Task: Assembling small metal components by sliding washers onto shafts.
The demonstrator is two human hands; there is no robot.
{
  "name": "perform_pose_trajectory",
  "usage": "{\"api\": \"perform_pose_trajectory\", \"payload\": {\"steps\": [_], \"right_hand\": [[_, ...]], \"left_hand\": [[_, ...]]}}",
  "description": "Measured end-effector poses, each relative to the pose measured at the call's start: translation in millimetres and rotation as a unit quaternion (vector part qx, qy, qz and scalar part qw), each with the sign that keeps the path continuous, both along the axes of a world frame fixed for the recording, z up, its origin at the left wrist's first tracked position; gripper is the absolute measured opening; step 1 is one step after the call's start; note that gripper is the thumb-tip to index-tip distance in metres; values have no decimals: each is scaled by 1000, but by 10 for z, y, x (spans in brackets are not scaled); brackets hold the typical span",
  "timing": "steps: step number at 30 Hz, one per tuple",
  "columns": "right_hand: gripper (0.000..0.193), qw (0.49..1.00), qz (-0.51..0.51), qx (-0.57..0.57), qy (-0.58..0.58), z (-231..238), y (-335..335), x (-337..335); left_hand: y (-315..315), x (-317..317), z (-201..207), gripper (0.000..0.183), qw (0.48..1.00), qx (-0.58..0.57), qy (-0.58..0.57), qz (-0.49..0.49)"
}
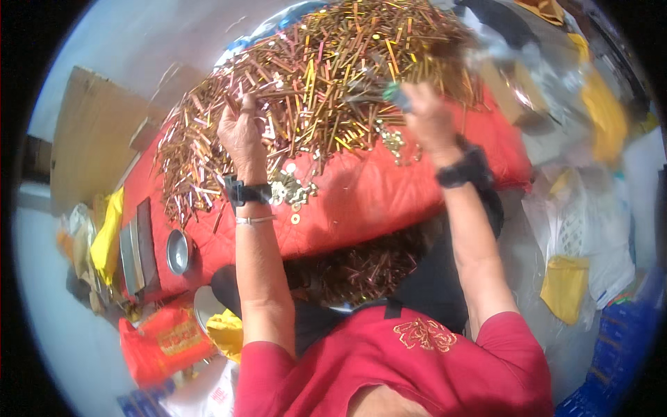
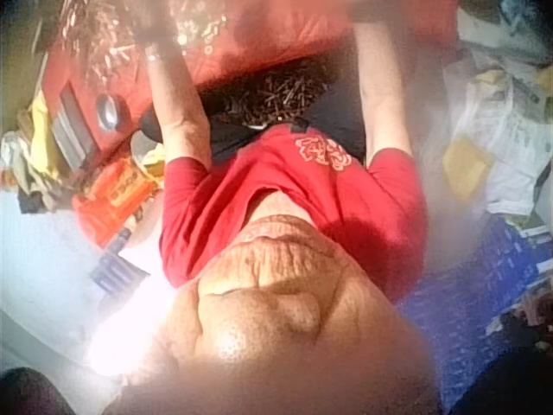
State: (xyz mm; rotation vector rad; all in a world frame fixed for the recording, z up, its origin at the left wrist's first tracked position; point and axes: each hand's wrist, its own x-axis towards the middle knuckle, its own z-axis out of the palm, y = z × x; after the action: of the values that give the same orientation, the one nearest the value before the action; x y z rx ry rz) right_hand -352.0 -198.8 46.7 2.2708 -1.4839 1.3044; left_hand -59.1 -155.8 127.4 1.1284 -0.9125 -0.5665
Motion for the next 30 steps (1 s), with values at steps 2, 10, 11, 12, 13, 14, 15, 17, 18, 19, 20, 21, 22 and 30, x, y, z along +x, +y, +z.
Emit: {"api": "perform_pose_trajectory", "payload": {"steps": [2, 10, 11, 12, 13, 14, 15, 17, 18, 19, 20, 21, 22, 30], "right_hand": [[32, 997, -53, -46, -23, 29, -107, -197], [57, 972, -204, 20, 111, -245, -186, -317], [58, 977, -187, -18, 96, -267, -129, -251], [59, 982, -164, -56, 78, -213, -11, -91], [56, 990, -100, -68, 68, -127, 169, 115], [45, 997, -27, -38, 62, -88, 379, 330], [33, 992, 120, 31, -33, -86, 598, 520], [32, 926, 253, 246, -136, -299, 1057, 884], [38, 725, 350, 477, -352, -338, 1232, 1002], [40, 628, 381, 504, -453, -249, 1414, 1121], [31, 596, 372, 487, -519, -376, 1481, 1225], [27, 593, 346, 484, -542, -342, 1546, 1275], [24, 591, 319, 480, -565, -310, 1603, 1303], [23, 825, 261, 409, -291, -261, 1560, 1135]], "left_hand": [[258, 96, 15, 13, 998, 37, 35, -23], [1173, 185, -403, 10, 967, 123, 213, -64], [1313, 113, -445, 17, 961, 119, 242, -57], [1443, 65, -469, 17, 958, 118, 258, -45], [1551, 23, -548, 17, 959, 107, 261, -32], [1645, -25, -606, 17, 960, 95, 262, -19], [1679, -125, -652, 17, 962, 75, 264, -15], [1739, -353, -724, 15, 964, 77, 252, -20], [1757, -481, -750, 15, 964, 85, 250, -28], [1783, -583, -877, 16, 968, 88, 229, -42], [1811, -680, -1001, 17, 972, 92, 209, -55], [1863, -769, -964, 16, 968, 129, 202, -79], [1916, -837, -1069, 14, 968, 155, 182, -72], [2077, -496, -1121, 24, 963, 159, 185, -116]]}}
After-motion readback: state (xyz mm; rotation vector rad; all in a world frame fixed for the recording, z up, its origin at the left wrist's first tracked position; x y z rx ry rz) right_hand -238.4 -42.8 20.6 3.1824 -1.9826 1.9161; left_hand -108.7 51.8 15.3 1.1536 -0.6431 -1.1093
